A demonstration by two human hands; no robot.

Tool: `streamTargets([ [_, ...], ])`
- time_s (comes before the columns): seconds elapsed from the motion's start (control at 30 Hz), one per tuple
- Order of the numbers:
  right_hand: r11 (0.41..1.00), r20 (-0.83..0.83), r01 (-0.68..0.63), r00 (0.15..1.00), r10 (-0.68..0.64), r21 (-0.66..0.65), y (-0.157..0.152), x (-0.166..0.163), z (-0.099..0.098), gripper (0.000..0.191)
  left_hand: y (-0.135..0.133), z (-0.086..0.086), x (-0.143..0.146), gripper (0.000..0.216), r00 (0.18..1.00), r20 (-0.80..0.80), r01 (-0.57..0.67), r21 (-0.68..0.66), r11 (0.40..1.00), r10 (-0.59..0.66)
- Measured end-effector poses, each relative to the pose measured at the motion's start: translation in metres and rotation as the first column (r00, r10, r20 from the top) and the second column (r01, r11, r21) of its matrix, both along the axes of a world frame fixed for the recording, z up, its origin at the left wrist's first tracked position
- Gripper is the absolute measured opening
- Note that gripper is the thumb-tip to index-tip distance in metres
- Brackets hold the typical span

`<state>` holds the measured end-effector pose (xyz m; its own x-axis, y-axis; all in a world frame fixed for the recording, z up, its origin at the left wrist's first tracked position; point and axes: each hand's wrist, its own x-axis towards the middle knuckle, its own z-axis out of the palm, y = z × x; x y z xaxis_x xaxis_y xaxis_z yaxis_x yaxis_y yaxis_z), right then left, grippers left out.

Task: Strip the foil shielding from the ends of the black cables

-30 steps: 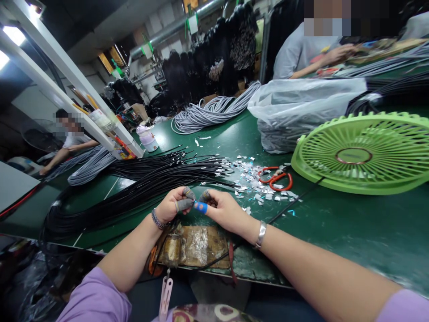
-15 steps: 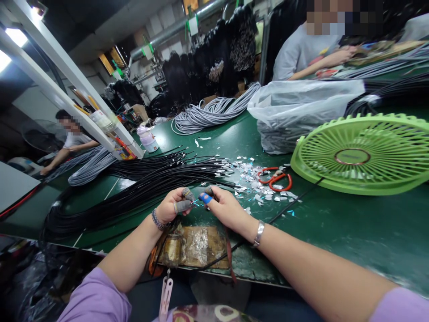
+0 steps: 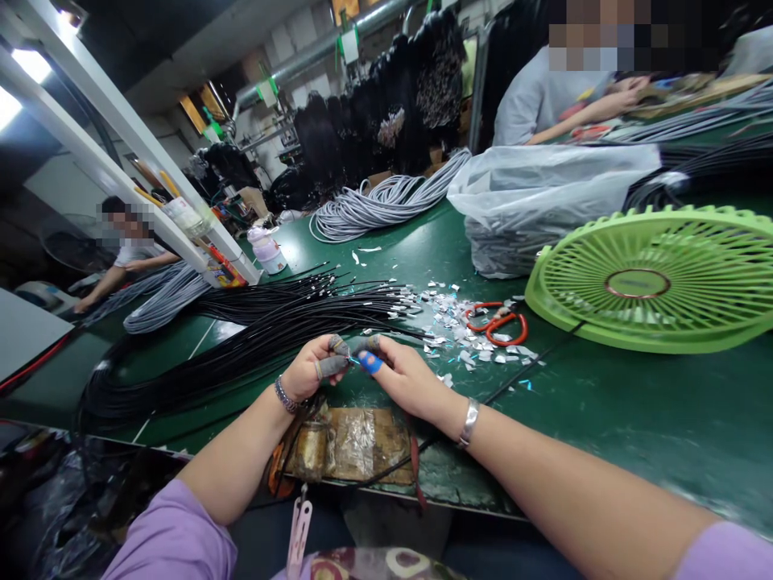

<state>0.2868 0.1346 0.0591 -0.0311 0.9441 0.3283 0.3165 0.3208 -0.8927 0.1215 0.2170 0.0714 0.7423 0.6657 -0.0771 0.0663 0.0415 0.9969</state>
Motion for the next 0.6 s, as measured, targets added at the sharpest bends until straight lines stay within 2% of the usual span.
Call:
streamTargets([
  [0.13,1.0,-0.014,-0.013,1.0,0.013,-0.004,-0.0007,-0.0011,0.0034,0.034,0.0007,-0.0008,-0.0004,0.051,1.0,-0.018,0.006,-0.001,1.0,-0.006],
  [0.23,0.991,-0.132,-0.05,0.991,0.034,-0.123,-0.0016,-0.0047,0.0049,0.037,0.0017,-0.0029,-0.0026,0.053,0.999,-0.051,0.017,0.014,1.0,-0.016],
  [0.33,0.967,-0.233,-0.091,0.972,0.034,-0.238,-0.003,-0.0077,0.0057,0.037,0.001,-0.0024,-0.0035,0.05,0.994,-0.076,0.081,0.054,0.995,-0.077],
  [0.4,0.978,-0.168,-0.047,0.986,0.012,-0.203,-0.0035,-0.0082,0.0054,0.034,-0.0008,0.0001,-0.0022,0.046,0.987,-0.087,0.145,0.106,0.984,-0.136],
  [0.47,0.995,-0.006,0.048,0.999,-0.048,-0.085,-0.0034,-0.0072,0.0041,0.028,-0.0031,0.0032,0.0001,0.042,0.983,-0.086,0.177,0.169,0.97,-0.164],
  [0.53,0.992,0.144,0.125,0.981,-0.129,0.034,-0.0025,-0.0054,0.0019,0.023,-0.0051,0.0056,0.0021,0.039,0.986,-0.071,0.163,0.219,0.962,-0.151],
  [0.6,0.984,0.208,0.165,0.962,-0.177,0.072,-0.0007,-0.0033,-0.0009,0.02,-0.0064,0.0063,0.0029,0.038,0.99,-0.06,0.137,0.234,0.962,-0.127],
])
